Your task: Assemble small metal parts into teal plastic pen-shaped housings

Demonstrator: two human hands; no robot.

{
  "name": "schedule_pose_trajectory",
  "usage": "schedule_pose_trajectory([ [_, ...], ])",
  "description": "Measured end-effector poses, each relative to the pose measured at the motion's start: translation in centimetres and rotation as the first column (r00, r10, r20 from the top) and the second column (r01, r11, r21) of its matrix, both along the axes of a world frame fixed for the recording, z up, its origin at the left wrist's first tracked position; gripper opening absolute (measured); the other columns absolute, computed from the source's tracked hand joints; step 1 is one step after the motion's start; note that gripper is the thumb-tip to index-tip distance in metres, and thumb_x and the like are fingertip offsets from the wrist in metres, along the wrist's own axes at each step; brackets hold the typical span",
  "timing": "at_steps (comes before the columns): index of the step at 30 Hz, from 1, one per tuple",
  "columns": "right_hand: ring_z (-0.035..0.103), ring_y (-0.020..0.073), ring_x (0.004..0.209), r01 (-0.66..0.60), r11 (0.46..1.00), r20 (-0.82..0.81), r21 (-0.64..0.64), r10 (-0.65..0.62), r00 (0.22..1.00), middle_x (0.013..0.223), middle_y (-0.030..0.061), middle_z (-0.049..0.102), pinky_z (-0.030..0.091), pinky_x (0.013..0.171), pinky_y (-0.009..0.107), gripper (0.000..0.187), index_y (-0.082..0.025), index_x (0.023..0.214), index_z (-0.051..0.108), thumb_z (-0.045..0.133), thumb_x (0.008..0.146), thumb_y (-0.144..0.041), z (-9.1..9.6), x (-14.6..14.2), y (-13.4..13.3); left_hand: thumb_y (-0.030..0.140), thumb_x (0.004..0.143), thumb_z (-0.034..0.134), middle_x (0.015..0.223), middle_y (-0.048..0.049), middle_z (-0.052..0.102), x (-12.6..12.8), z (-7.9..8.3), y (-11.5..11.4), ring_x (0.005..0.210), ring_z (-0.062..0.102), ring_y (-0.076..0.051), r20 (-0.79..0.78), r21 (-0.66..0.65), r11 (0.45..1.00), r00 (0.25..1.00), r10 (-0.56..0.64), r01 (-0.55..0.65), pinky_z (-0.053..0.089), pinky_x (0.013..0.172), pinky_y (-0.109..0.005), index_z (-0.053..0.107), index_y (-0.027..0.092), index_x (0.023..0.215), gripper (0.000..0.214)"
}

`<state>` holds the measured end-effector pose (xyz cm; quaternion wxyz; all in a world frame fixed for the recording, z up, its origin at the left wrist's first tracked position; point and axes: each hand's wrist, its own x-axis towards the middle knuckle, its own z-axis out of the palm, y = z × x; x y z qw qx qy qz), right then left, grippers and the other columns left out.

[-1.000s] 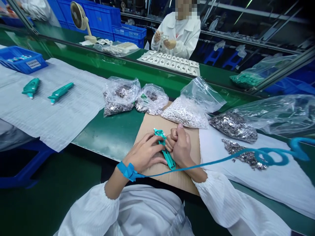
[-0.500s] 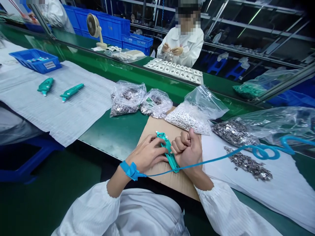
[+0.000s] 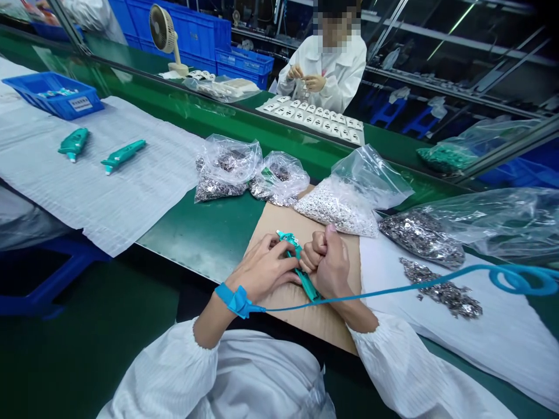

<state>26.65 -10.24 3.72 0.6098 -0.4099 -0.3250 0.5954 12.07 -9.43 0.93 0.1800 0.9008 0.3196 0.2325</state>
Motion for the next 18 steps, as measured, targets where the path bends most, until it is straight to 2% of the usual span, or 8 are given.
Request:
schedule_pose_trajectory([
  [9, 0.016, 0.0065, 0.034, 0.013, 0.998, 0.059, 0.067, -0.017, 0.998, 0.039, -0.0099, 0.021, 0.017, 0.033, 0.020, 0.056, -0.022, 0.052, 0.037, 0.057, 0.087, -0.061, -0.9, -0.6, -0.7, 0.051, 0.087, 0.059, 0.111, -0.0051, 0.062, -0.3, 0.1, -0.2, 0.110, 0.045, -0.025, 0.015, -0.011, 1.000, 1.000, 0.008, -0.008, 0.046, 0.097, -0.039, 0.070, 0.022, 0.090, 0.032],
  [13, 0.020, 0.0074, 0.036, 0.014, 0.993, 0.022, 0.119, -0.016, 1.000, 0.042, -0.0087, 0.023, 0.023, 0.036, 0.021, 0.055, -0.022, 0.051, 0.035, 0.056, 0.089, -0.056, 0.6, 0.6, -1.5, 0.050, 0.091, 0.055, 0.117, -0.0054, 0.059, -0.7, 0.4, -0.5, 0.112, 0.043, -0.026, 0.025, -0.009, 1.000, 1.000, -0.003, 0.004, 0.044, 0.099, -0.043, 0.069, 0.024, 0.097, 0.030],
  [16, 0.015, 0.0079, 0.036, 0.137, 0.983, -0.058, 0.124, -0.130, 0.990, 0.042, -0.0091, 0.018, 0.024, 0.035, 0.022, 0.053, -0.022, 0.051, 0.031, 0.054, 0.090, -0.050, 2.0, 2.6, -2.8, 0.053, 0.089, 0.057, 0.133, -0.0066, 0.052, -0.9, 0.4, -0.7, 0.125, 0.035, -0.032, 0.032, 0.021, 1.000, 0.999, 0.008, -0.009, 0.038, 0.106, -0.052, 0.070, 0.026, 0.103, 0.033],
  [18, 0.014, 0.0084, 0.034, 0.185, 0.979, -0.074, 0.087, -0.179, 0.981, 0.041, -0.0094, 0.016, 0.024, 0.034, 0.023, 0.052, -0.023, 0.051, 0.030, 0.051, 0.090, -0.049, 2.1, 3.6, -3.7, 0.055, 0.087, 0.059, 0.140, -0.0071, 0.047, -0.8, 0.4, -0.7, 0.133, 0.029, -0.036, 0.033, 0.055, 0.998, 0.999, 0.006, -0.008, 0.034, 0.109, -0.055, 0.070, 0.026, 0.104, 0.035],
])
